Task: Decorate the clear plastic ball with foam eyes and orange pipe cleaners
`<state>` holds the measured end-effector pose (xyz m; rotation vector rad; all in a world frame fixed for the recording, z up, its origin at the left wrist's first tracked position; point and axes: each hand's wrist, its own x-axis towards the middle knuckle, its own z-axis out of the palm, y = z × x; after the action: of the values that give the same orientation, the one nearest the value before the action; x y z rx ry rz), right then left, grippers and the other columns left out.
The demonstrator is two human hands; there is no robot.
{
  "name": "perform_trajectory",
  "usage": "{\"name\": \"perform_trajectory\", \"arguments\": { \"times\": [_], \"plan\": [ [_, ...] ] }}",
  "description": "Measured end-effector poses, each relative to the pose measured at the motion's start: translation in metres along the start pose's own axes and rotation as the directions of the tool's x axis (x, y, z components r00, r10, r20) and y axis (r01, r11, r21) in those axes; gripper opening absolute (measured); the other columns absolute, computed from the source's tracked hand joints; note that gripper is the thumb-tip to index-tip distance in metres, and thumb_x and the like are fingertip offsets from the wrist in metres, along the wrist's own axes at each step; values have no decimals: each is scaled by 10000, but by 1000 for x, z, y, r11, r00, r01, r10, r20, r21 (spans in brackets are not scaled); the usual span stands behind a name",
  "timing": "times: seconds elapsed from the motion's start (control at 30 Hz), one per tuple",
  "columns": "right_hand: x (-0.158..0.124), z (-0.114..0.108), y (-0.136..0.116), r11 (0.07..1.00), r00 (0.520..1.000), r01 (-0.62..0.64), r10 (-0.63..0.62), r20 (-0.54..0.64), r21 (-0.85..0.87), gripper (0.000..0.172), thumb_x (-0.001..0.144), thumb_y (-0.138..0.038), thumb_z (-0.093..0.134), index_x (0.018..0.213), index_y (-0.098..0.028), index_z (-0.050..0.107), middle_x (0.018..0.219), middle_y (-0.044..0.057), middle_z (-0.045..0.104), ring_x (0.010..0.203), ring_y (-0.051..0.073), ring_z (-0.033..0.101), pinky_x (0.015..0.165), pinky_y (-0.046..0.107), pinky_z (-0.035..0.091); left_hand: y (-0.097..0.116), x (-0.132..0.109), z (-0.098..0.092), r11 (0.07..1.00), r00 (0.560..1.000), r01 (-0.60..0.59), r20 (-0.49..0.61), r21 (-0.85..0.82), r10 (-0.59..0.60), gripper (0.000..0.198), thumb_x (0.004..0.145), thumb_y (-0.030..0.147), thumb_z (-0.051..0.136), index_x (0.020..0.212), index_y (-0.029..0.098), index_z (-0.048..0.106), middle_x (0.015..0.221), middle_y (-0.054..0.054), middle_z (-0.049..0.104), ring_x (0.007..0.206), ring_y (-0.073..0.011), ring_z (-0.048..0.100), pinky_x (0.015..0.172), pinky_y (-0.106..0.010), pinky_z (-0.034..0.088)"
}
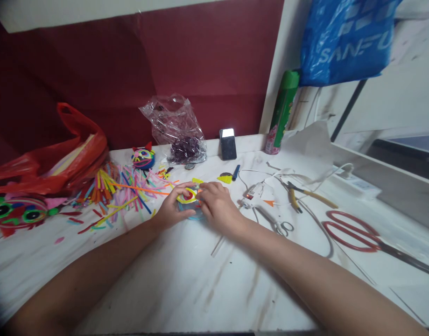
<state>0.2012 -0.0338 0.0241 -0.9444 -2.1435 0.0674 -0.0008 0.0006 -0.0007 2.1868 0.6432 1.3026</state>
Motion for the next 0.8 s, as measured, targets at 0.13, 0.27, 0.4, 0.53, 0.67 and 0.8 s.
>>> {"name": "perform_trajectory", "arguments": {
  "times": [0.13, 0.27, 0.4, 0.53, 0.67, 0.8],
  "plan": [
    [0, 0, 0, 1000, 1000, -2, 2, 12, 1, 234, 855, -125, 471, 989, -181, 654, 1193, 157, 609, 1114, 298, 499, 893, 519, 445, -1, -1, 0, 1000, 1000, -10, 2, 13, 10, 371, 704, 303, 763, 955, 194, 513, 1275, -161, 540, 1257, -276, 493, 1042, -465, 362],
    [0, 0, 0, 1000, 1000, 5, -5, 4, -1, 238, 854, -120, 463, 982, -180, 654, 1188, 156, 613, 1111, 294, 499, 901, 519, 440, 0, 0, 1, 1000, 1000, -4, -4, 8, 4, 371, 703, 321, 763, 948, 192, 516, 1268, -159, 549, 1250, -288, 499, 1033, -473, 367],
    [0, 0, -1, 1000, 1000, 10, -10, 5, -4, 238, 852, -115, 459, 981, -162, 654, 1190, 167, 612, 1110, 299, 499, 905, 524, 436, 0, 0, 1, 1000, 1000, -5, -3, 6, 5, 369, 706, 327, 760, 946, 191, 516, 1272, -161, 547, 1251, -291, 498, 1036, -480, 361],
    [-1, -1, -1, 1000, 1000, -2, 2, 6, -6, 247, 848, -116, 461, 986, -185, 654, 1182, 154, 613, 1110, 295, 499, 904, 527, 438, 0, 0, 1, 1000, 1000, 7, -5, 13, -6, 372, 705, 335, 760, 945, 194, 514, 1276, -162, 545, 1256, -288, 494, 1044, -484, 354],
    [-1, -1, 0, 1000, 1000, -4, 4, 10, 2, 259, 841, -118, 472, 1005, -204, 654, 1193, 142, 608, 1111, 294, 499, 905, 533, 438, 0, 0, 1, 1000, 1000, 18, -5, 12, -18, 379, 698, 342, 764, 941, 196, 513, 1277, -163, 545, 1249, -290, 499, 1040, -488, 358],
    [-1, 0, 1, 1000, 1000, 6, -6, 0, -3, 248, 846, -112, 469, 995, -183, 654, 1178, 154, 616, 1110, 295, 503, 905, 520, 438, 1, 0, 1, 1000, 1000, 21, -1, 9, -21, 374, 700, 338, 763, 938, 196, 512, 1275, -160, 545, 1261, -281, 489, 1047, -477, 356]
  ]
}}
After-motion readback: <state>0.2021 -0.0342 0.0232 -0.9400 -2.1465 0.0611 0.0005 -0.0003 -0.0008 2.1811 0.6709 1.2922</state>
